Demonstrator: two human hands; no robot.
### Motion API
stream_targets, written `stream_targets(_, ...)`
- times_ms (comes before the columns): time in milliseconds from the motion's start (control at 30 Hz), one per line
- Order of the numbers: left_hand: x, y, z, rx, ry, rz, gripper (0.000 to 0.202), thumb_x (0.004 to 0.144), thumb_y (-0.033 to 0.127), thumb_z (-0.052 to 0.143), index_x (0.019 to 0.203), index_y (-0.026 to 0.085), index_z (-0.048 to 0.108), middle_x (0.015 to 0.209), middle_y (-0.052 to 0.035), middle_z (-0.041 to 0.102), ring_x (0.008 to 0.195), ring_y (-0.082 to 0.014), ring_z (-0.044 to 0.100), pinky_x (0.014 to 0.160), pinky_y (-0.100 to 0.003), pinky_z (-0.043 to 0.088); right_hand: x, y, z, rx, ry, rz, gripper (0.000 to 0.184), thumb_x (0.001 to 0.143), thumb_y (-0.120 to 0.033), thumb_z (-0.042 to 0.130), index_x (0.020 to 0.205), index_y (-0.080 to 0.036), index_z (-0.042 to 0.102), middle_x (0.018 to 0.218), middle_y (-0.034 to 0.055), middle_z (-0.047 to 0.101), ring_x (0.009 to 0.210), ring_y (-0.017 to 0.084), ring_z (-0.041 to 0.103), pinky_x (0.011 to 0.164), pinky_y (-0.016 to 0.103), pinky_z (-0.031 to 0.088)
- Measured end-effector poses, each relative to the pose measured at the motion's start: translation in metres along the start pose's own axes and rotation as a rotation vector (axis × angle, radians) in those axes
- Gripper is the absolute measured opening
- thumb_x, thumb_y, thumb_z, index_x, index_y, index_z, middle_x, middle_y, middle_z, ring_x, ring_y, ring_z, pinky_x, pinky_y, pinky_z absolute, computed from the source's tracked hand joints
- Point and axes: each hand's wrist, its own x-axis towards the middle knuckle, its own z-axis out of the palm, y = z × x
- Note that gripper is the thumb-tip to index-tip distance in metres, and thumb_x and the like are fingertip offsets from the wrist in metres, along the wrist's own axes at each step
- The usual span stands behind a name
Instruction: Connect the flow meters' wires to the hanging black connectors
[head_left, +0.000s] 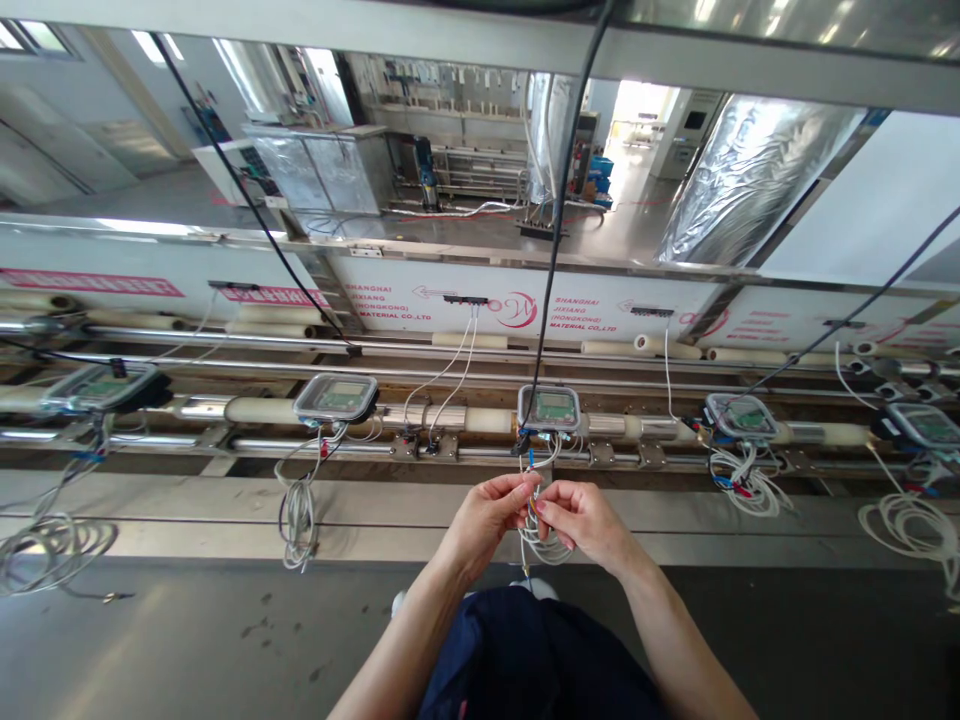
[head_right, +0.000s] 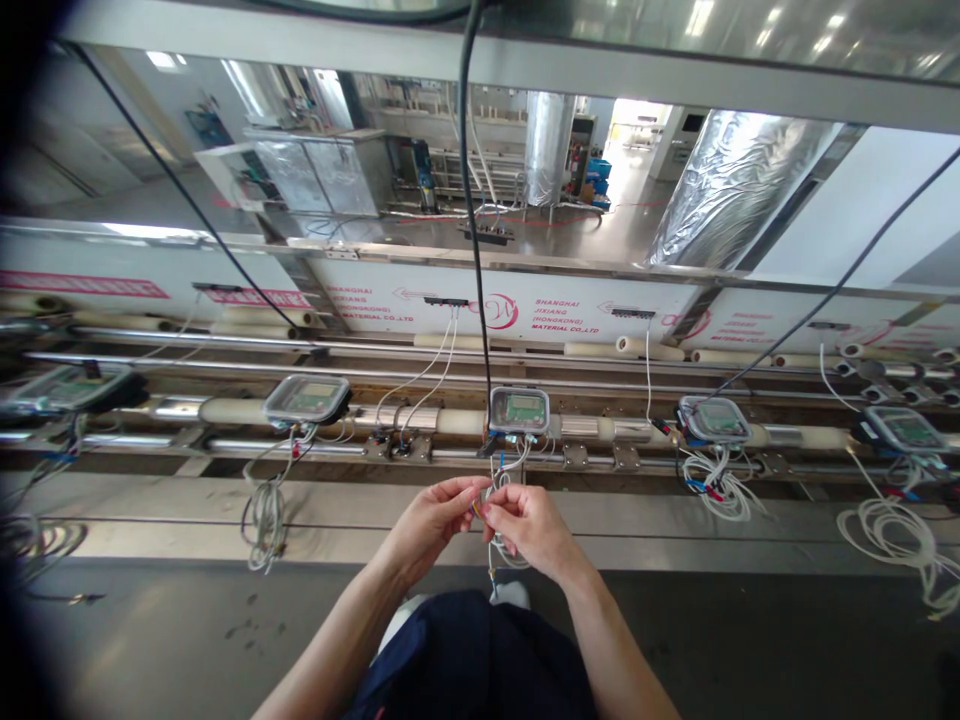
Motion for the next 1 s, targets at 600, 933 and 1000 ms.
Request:
stream_targets(600, 0.024, -0.02, -0.01, 0.585, 0.213, 0.535, 0.019, 0.08, 0.032, 0.061, 0.089, 0.016, 0.057, 0.079, -0.0037, 0.058, 0.069, -0.0153, 0.055, 0.063, -0.025, 0.046, 0.001, 0.01, -0.012, -0.203, 0.317, -0.097, 0.028, 0.079, -0.042, 0.061, 0.073, -0.014, 0.064, 0.058, -0.0019, 0.05, 0.053, 0.009, 0.04, 0.049, 0.022, 0.031)
stream_targets(933, 0.1, -0.044, -0.04, 0.957, 0.384, 0.686, 0.026, 0.074, 0.017, 0.064, 0.098, 0.018, 0.054, 0.096, -0.0096, 0.06, 0.097, -0.0248, 0.054, 0.092, -0.038, 0.039, -0.004, 0.014, -0.01, -0.152, 0.503, -0.149, 0.031, 0.077, -0.047, 0.061, 0.068, -0.017, 0.061, 0.056, -0.0016, 0.048, 0.053, 0.011, 0.04, 0.048, 0.024, 0.032)
stream_targets(1000, 0.1, -0.042, -0.039, 0.912, 0.389, 0.653, 0.02, 0.075, 0.02, 0.064, 0.094, 0.019, 0.056, 0.09, -0.0083, 0.062, 0.086, -0.0228, 0.056, 0.087, -0.036, 0.042, -0.006, 0.014, -0.009, -0.153, 0.521, -0.136, 0.031, 0.078, -0.047, 0.061, 0.071, -0.017, 0.062, 0.055, -0.0019, 0.048, 0.052, 0.011, 0.039, 0.048, 0.024, 0.032)
